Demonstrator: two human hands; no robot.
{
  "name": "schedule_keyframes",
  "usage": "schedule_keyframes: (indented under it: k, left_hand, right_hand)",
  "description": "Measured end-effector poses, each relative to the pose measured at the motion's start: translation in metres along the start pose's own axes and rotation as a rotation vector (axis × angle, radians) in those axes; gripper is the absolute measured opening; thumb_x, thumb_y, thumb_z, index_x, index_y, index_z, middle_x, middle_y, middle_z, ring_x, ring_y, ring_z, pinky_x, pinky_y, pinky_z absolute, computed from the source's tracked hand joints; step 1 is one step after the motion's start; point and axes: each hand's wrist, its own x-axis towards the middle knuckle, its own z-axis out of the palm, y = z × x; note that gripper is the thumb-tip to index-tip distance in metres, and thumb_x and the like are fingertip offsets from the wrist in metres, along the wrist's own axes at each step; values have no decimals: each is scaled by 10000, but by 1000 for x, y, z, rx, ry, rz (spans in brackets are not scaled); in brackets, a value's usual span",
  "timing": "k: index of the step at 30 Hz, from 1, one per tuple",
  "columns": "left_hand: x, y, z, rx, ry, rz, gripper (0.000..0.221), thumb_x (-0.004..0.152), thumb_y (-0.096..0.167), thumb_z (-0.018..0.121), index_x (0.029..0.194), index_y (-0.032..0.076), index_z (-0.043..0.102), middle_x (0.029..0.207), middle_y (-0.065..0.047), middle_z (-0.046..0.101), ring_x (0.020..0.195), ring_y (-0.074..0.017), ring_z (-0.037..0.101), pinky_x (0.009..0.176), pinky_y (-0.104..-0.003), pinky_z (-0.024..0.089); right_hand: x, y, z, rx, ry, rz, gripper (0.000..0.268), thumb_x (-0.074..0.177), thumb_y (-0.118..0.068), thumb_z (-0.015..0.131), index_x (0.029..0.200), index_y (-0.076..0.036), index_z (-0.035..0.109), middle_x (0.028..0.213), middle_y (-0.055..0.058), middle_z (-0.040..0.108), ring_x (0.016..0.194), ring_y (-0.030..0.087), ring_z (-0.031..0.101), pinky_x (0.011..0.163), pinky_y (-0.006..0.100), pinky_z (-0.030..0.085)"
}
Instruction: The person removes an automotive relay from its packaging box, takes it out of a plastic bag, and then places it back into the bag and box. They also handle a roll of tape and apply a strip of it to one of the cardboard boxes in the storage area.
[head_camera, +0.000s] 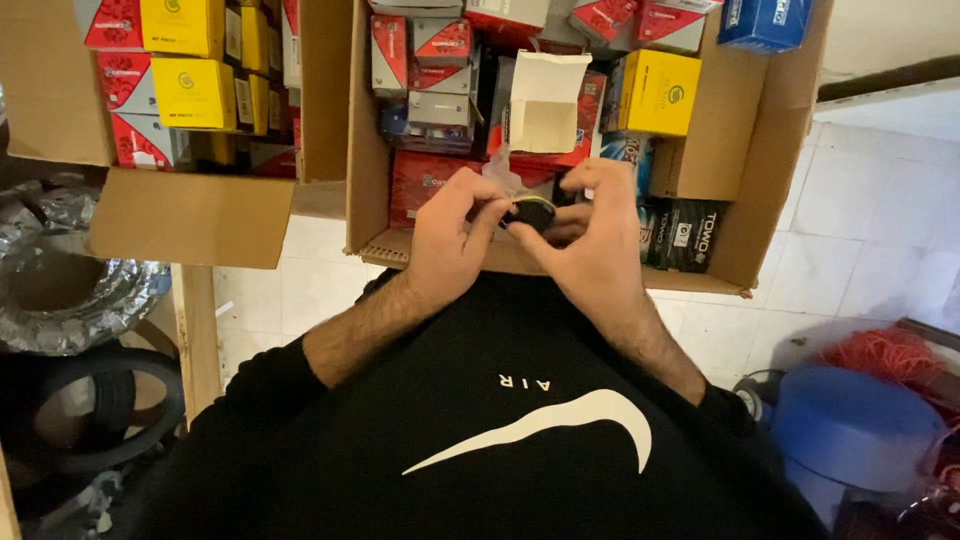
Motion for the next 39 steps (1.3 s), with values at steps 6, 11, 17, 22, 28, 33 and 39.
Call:
schedule_keyframes:
  k: [6, 11, 17, 22, 28, 33, 39]
  left_hand:
    - [-16, -34, 12, 360, -66, 280, 87, 1187, 210, 860, 1247, 148, 847, 1022, -49, 805, 903, -325, 839, 802, -435, 717]
    - [0, -17, 0, 141, -204, -52, 141, 1135, 89, 891, 1232, 104, 790, 999, -114, 785, 930, -379, 835, 802, -466, 695]
    - [8, 0, -1, 33, -106, -201, 188, 1164, 42, 816, 1326, 116, 754, 1032, -112, 798, 925, -323, 833, 785, -438, 665]
    - [14, -11, -7, -200, -149, -215, 343, 1169, 66, 812, 1478, 151, 692, 1140, -67, 810, 1047, -174, 772, 957, -380, 611]
    - [10, -11, 1, -278, -503, -178, 1177, 1039, 213, 990, 1975, 141, 281, 1792, -299, 530, 1654, -486, 530, 1382, -653, 430]
    - [7, -12, 14, -389, -328, -507, 102, 1154, 268, 913, 1134, 168, 898, 979, 8, 888, 997, -46, 749, 879, -286, 620]
    - [21, -6, 19, -286, -139, -416, 446, 1323, 236, 499, 1262, 55, 902, 1058, -96, 872, 1032, -157, 657, 971, -430, 638]
  right_hand:
    - [6, 59, 14, -274, 32, -18, 142, 1153, -177, 930, 1285, -126, 915, 1060, 92, 885, 886, 307, 892, 673, 372, 705]
    - [6, 64, 2, -34, 60, 71, 156, 1141, -90, 937, 1275, -50, 868, 1089, 130, 802, 900, 358, 919, 687, 406, 721]
    - [7, 36, -7, -209, -107, -73, 647, 907, 12, 1022, 1505, -97, 801, 1338, 151, 637, 1106, 469, 857, 913, 569, 755]
    - [15, 39, -4, -299, -146, -260, 220, 1032, 36, 958, 1150, -135, 886, 1090, 33, 747, 1047, 376, 851, 884, 433, 707]
    - [26, 22, -24, 96, -308, -329, 179, 1037, 42, 922, 1007, -123, 859, 983, 42, 746, 852, 320, 775, 839, 395, 641]
    - [32, 64, -20, 61, 29, -527, 192, 1117, 120, 840, 1208, -48, 853, 1273, 164, 792, 1103, 458, 776, 936, 546, 628]
    - [15, 45, 10, -205, -217, -584, 740, 1154, -573, 845, 1710, -100, 725, 1815, 131, 671, 1711, 456, 578, 1407, 578, 414]
